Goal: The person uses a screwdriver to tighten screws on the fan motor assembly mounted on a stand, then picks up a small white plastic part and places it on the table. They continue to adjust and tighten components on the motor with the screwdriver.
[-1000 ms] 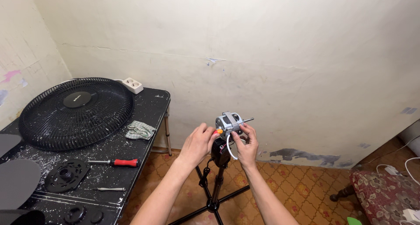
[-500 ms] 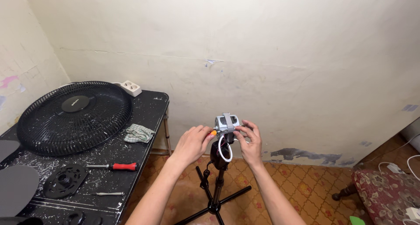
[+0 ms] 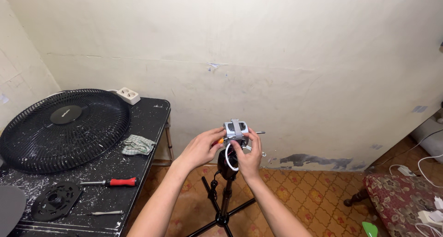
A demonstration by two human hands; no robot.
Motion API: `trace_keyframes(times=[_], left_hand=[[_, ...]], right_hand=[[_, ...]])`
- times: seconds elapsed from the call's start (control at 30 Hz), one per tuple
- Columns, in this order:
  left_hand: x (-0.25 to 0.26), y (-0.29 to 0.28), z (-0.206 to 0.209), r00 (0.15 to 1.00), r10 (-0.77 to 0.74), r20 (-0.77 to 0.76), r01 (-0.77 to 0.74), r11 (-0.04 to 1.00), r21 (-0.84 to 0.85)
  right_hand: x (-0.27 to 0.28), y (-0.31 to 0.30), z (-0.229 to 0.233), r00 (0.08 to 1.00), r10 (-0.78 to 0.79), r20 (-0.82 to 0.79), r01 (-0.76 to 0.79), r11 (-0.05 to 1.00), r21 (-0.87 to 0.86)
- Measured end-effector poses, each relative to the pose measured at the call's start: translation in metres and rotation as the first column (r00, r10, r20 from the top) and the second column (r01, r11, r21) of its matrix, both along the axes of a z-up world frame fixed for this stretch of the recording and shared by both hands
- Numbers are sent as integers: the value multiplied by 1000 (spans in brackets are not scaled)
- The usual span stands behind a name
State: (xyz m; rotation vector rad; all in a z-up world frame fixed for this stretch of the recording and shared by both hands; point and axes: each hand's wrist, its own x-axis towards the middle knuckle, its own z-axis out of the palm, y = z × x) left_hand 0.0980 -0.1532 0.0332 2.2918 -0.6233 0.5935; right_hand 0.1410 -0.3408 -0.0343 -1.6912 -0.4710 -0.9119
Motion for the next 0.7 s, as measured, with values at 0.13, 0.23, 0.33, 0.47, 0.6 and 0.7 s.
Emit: trace_keyframes(times=[0.13, 0.23, 0.33, 0.47, 0.6, 0.7], left_hand=[[-2, -4, 12, 987, 41, -152, -35, 999, 41], [-6, -6, 14, 999, -31, -37, 32, 999, 22], [-12, -10, 8, 999, -10, 46, 8, 1000, 25], [-16, -11, 3, 997, 21, 72, -16, 997, -71], [-24, -12, 3, 999, 33, 10, -31, 993, -112], [-31, -16, 5, 998, 63, 13, -62, 993, -98]], right_hand=[[5, 4, -4, 999, 42, -9, -41, 995, 92], [7, 4, -7, 997, 77, -8, -75, 987, 143], [8, 1, -9, 994, 105, -35, -98, 982, 161], [5, -2, -10, 995, 97, -27, -94, 991, 95], [3, -3, -11, 998, 66, 12, -66, 997, 32], [5, -3, -10, 996, 88, 19, -89, 994, 65]])
